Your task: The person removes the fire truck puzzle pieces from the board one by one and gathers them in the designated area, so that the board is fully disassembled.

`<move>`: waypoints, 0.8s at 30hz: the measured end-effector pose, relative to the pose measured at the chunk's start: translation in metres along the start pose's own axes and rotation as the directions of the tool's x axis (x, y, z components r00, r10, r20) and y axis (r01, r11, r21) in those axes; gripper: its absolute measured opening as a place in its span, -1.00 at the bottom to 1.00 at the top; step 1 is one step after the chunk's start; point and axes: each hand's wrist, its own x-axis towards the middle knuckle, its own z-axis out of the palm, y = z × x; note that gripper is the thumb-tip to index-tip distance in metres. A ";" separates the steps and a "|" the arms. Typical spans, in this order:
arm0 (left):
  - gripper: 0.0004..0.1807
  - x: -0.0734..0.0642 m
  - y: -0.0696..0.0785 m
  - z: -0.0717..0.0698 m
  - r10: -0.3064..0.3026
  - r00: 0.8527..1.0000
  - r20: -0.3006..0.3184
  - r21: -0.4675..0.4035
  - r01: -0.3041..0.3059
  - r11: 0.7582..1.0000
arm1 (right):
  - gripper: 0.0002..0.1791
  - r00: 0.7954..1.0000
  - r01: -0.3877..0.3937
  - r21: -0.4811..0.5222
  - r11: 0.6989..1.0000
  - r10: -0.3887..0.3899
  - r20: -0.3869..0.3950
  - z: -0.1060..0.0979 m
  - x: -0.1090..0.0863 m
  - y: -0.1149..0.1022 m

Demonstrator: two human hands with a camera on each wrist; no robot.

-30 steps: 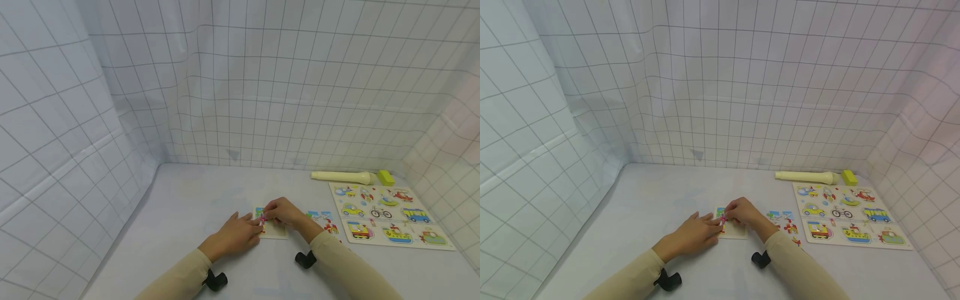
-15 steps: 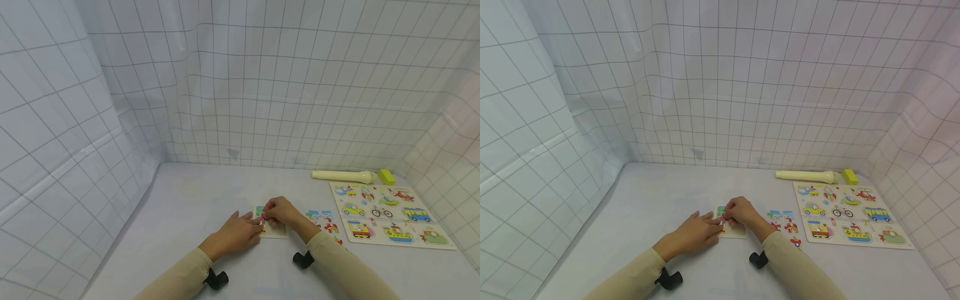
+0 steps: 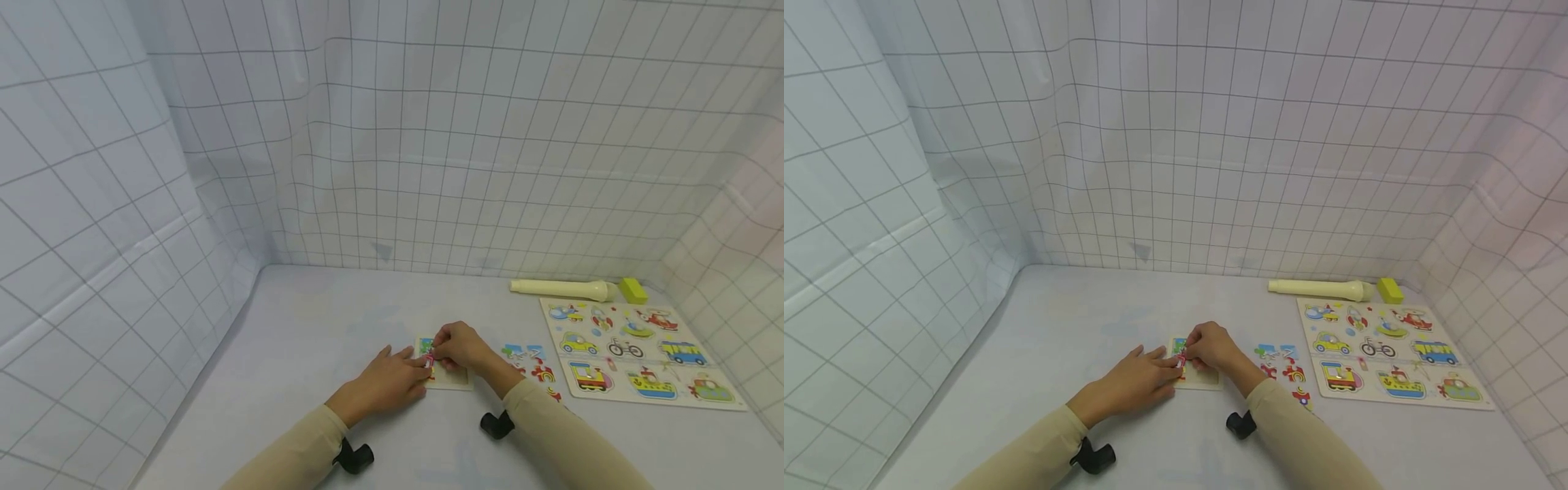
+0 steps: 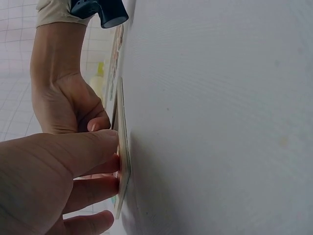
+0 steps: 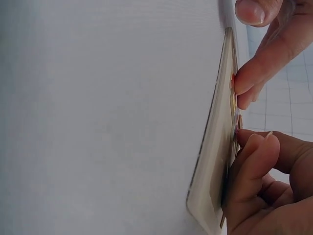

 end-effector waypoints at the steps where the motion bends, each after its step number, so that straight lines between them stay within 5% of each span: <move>1: -0.62 0.000 0.000 0.000 0.000 1.000 0.000 -0.001 0.000 1.000 | -0.91 1.000 0.007 -0.006 1.000 -0.007 0.004 -0.001 0.000 0.001; 9: -0.61 0.001 0.002 0.000 -0.009 1.000 0.005 -0.012 0.009 1.000 | -0.90 0.997 0.078 -0.049 0.996 -0.078 0.003 -0.033 -0.009 0.013; 17: -0.62 0.000 0.003 0.000 -0.019 1.000 -0.003 -0.017 0.019 1.000 | -0.82 0.997 0.030 0.006 1.000 -0.029 -0.068 -0.086 -0.024 0.041; 24: -0.64 -0.001 0.002 0.000 -0.021 1.000 -0.012 -0.014 0.020 1.000 | -0.84 0.995 -0.003 -0.091 0.996 -0.005 -0.097 -0.098 -0.033 0.054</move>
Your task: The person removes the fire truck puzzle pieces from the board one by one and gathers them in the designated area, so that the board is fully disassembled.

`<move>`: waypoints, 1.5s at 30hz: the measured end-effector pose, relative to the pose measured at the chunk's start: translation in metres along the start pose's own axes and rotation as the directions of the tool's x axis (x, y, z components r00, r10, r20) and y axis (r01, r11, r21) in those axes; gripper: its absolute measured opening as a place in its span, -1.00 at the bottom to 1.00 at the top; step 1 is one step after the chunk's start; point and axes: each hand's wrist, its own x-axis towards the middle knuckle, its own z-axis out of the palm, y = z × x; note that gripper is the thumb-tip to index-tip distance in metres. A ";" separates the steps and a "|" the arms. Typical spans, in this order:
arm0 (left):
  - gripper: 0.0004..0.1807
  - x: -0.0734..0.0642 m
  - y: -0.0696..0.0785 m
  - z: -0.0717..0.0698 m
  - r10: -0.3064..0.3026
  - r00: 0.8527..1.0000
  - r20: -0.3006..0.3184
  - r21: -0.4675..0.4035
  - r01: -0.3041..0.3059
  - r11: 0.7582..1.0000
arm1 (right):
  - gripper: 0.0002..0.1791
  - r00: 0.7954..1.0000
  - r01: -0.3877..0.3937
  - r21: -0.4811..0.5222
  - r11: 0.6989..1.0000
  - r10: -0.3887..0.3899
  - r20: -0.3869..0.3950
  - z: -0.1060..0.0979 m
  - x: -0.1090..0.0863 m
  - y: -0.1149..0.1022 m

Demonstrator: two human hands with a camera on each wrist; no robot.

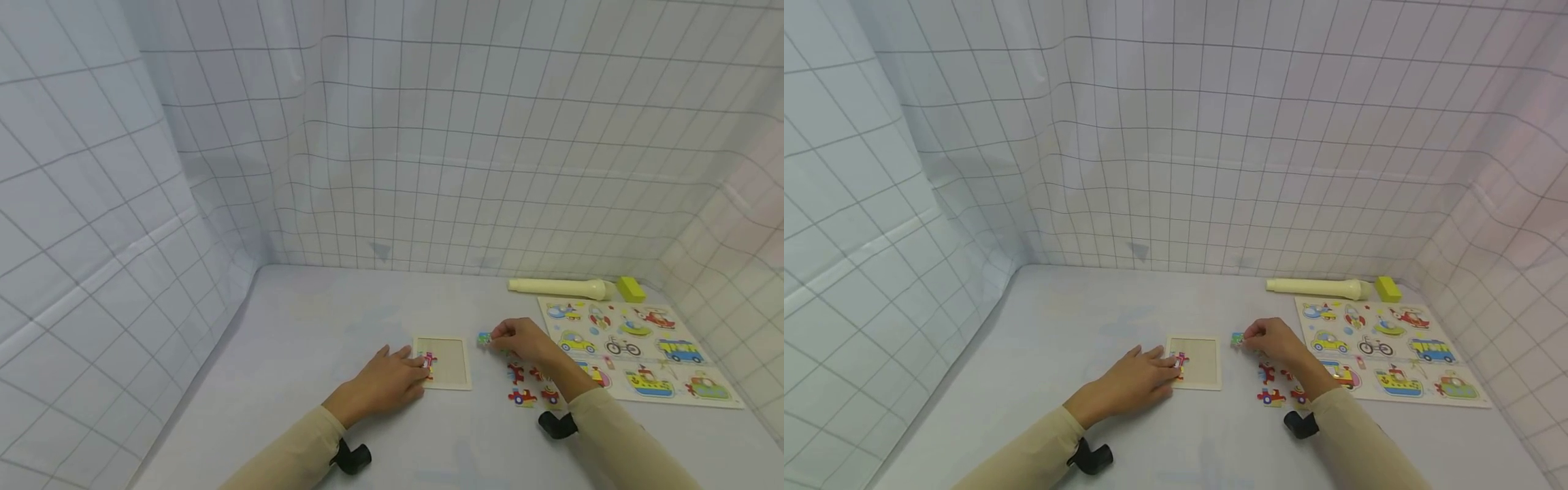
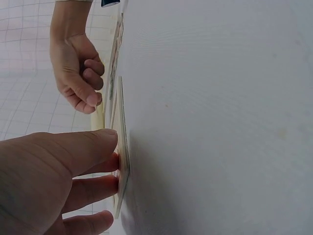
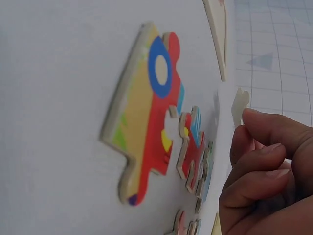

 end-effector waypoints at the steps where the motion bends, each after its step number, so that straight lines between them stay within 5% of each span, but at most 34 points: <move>1: -0.64 0.000 0.000 0.000 0.000 1.000 0.000 -0.001 0.000 1.000 | -0.86 1.000 0.005 -0.023 1.000 -0.005 -0.003 0.001 0.000 0.000; 13: -0.62 -0.001 0.001 -0.004 0.009 1.000 0.025 -0.006 -0.009 1.000 | -0.94 0.995 0.051 -0.305 0.951 -0.073 -0.061 0.013 -0.005 -0.009; 20: -0.62 0.002 -0.008 -0.002 0.010 0.997 0.077 -0.105 -0.002 0.995 | -0.91 0.995 0.090 -0.198 0.976 -0.096 -0.022 0.018 -0.004 -0.021; 31: -0.76 0.013 -0.022 0.000 0.004 1.000 -0.004 -0.315 -0.005 0.949 | -0.87 0.987 0.138 -0.032 0.990 -0.135 0.090 0.042 0.003 -0.032; 40: -0.62 0.018 -0.023 0.000 -0.061 0.996 -0.062 -0.305 0.039 0.951 | -0.88 0.981 0.155 -0.016 0.988 -0.152 0.121 0.058 0.004 -0.042; 45: -0.41 0.024 -0.023 0.006 -0.118 0.992 -0.036 -0.255 0.105 0.961 | -0.87 0.976 0.156 0.002 0.988 -0.155 0.151 0.069 0.008 -0.046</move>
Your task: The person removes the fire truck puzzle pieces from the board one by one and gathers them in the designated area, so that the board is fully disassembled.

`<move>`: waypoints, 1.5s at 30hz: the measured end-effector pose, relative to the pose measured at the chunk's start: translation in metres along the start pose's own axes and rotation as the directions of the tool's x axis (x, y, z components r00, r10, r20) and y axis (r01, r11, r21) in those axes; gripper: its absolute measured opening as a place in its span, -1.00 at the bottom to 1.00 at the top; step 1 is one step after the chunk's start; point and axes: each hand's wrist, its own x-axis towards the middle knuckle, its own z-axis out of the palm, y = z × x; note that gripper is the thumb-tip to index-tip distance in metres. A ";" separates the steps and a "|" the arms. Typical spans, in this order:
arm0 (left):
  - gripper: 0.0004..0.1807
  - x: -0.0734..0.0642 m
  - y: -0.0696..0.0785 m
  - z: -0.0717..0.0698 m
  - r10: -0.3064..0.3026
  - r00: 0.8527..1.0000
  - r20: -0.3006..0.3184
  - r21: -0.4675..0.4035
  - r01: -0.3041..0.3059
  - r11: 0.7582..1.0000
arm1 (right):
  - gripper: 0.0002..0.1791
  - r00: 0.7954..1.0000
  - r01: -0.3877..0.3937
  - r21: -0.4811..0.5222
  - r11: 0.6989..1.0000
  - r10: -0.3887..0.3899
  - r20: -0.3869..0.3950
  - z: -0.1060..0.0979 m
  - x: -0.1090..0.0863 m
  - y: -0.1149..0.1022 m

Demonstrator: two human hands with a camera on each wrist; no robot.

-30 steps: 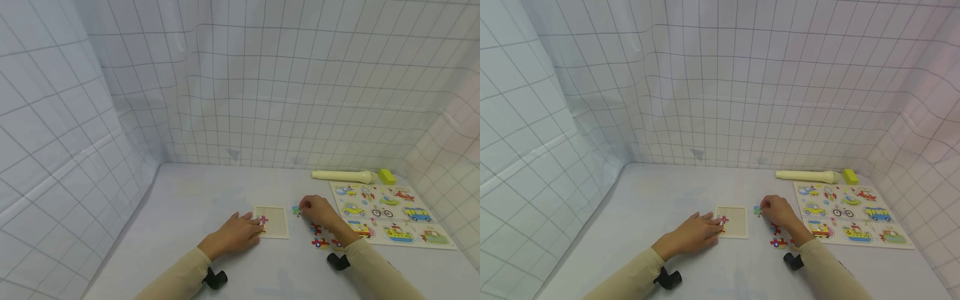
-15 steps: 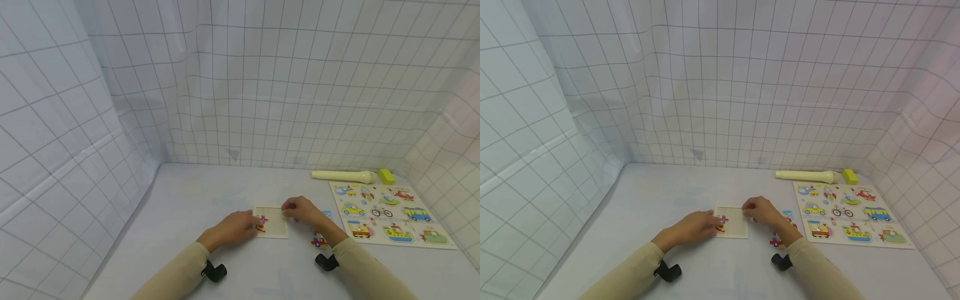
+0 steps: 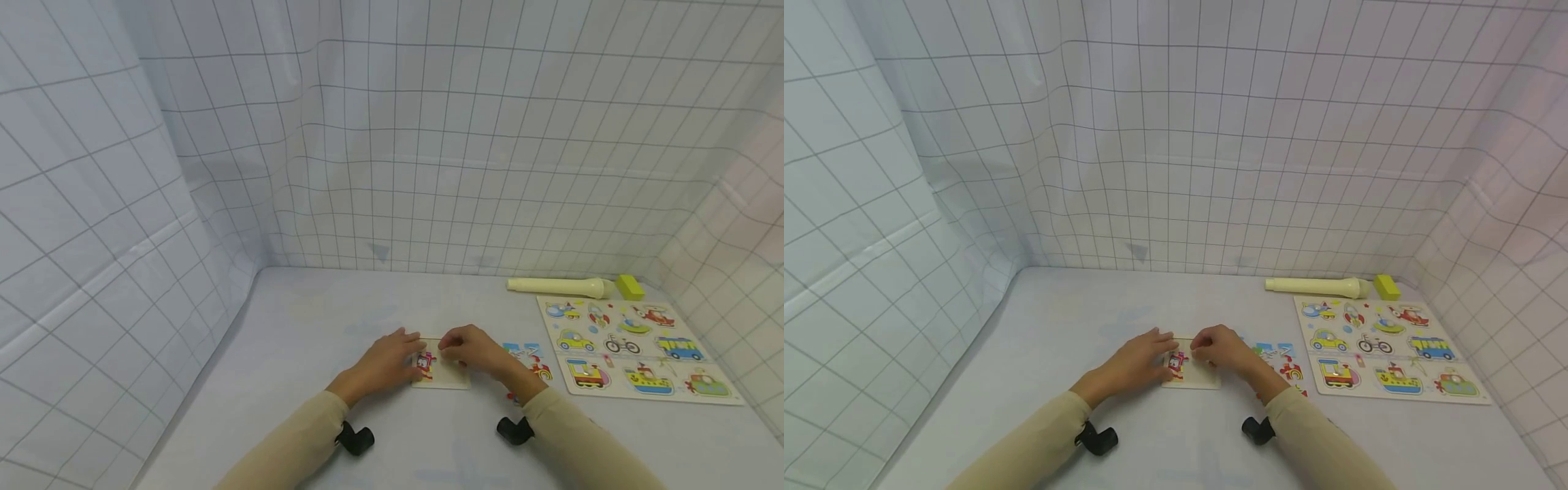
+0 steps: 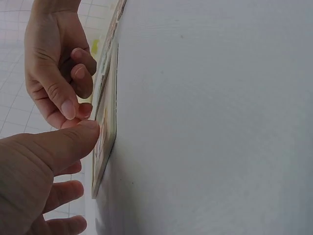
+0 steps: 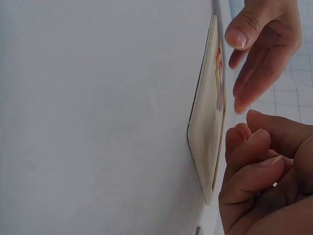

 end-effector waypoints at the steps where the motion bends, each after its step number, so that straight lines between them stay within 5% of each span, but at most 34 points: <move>1: -0.38 0.001 0.000 0.001 -0.012 1.000 0.008 0.005 0.012 1.000 | -0.87 1.000 0.006 0.001 1.000 -0.006 0.009 0.002 0.001 -0.001; 8: -0.33 0.001 0.000 0.002 -0.027 0.999 0.017 0.026 0.027 0.999 | -0.81 0.998 0.042 -0.003 0.999 -0.042 0.054 0.014 0.003 -0.007; 33: -0.26 0.004 -0.002 -0.001 -0.062 0.994 0.086 0.010 0.061 0.998 | -0.88 1.000 0.008 -0.048 0.999 -0.008 -0.001 0.024 0.007 -0.010; 45: -0.23 0.004 -0.003 -0.002 -0.062 0.994 0.095 0.026 0.059 0.998 | -0.95 1.000 -0.007 0.137 0.991 0.009 -0.011 0.015 0.007 -0.010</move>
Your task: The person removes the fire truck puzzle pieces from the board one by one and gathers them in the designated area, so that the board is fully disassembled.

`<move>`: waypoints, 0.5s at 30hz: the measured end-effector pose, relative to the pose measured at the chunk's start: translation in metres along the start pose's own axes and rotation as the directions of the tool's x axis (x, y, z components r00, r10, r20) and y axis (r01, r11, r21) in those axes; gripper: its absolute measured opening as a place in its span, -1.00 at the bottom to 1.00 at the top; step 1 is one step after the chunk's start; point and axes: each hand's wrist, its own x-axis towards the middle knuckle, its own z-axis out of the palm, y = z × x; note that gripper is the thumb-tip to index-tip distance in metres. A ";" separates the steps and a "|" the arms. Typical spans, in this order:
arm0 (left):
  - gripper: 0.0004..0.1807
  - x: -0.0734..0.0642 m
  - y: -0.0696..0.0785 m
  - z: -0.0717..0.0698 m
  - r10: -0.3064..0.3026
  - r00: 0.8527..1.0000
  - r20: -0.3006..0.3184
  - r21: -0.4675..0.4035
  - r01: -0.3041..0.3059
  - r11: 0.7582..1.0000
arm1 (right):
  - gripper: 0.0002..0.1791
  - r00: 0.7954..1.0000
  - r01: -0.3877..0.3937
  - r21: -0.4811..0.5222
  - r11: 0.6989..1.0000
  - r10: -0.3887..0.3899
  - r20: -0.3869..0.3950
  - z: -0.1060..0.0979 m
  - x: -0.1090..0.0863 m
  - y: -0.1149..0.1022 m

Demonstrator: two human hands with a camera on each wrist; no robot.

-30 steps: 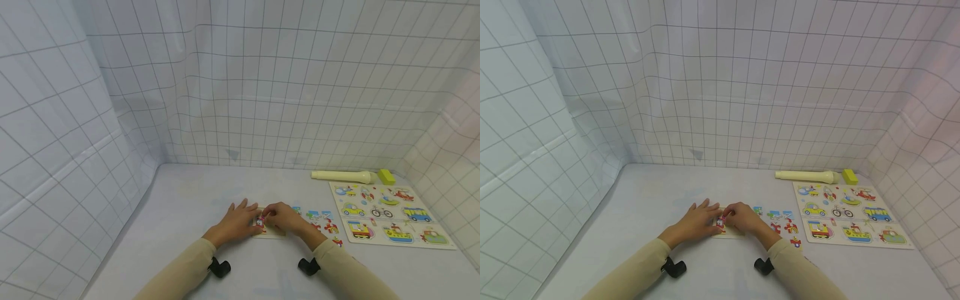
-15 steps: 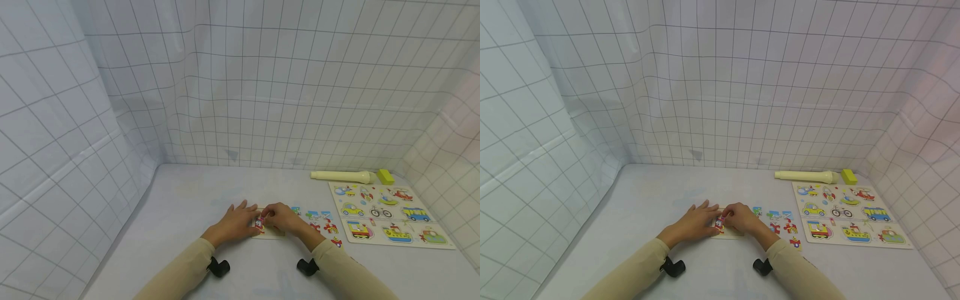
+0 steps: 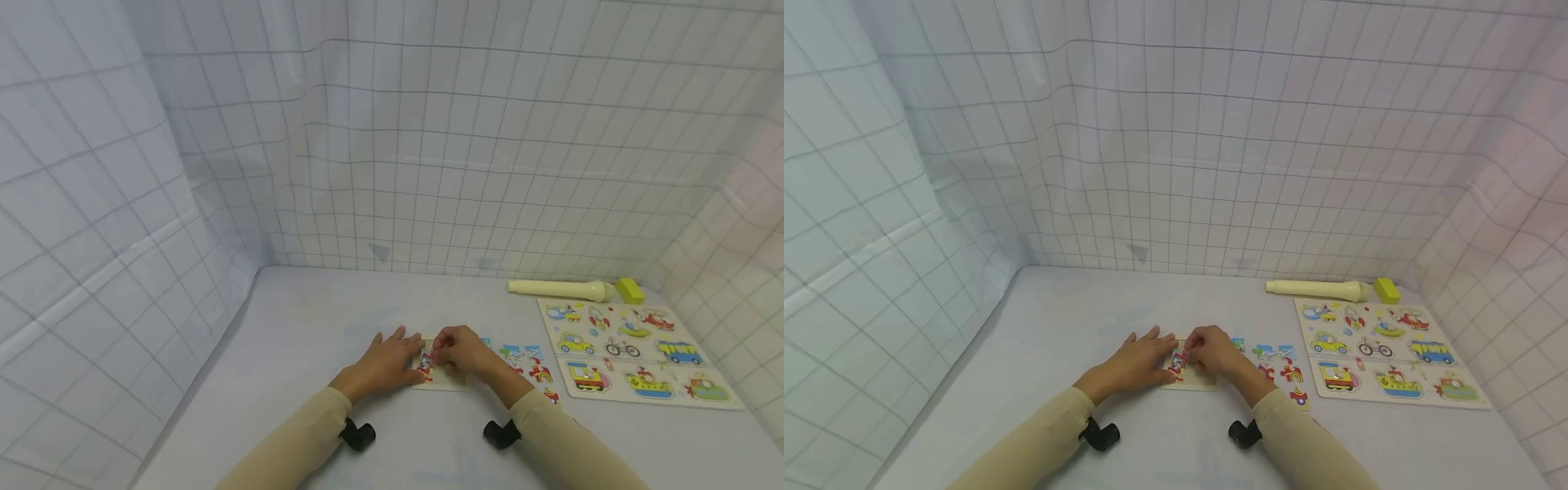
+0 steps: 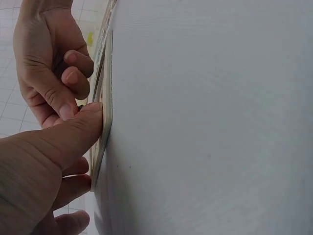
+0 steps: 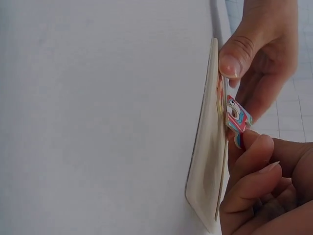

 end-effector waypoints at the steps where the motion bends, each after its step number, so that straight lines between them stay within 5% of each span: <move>1: -0.24 0.000 0.000 0.000 0.002 1.000 0.001 0.002 -0.002 1.000 | -0.94 1.000 -0.006 0.012 1.000 0.006 -0.003 -0.003 -0.001 0.001; 15: -0.30 -0.001 -0.001 -0.001 0.041 0.999 0.001 0.032 -0.041 0.999 | -0.90 0.992 -0.090 -0.023 0.996 0.087 -0.092 -0.080 -0.045 0.027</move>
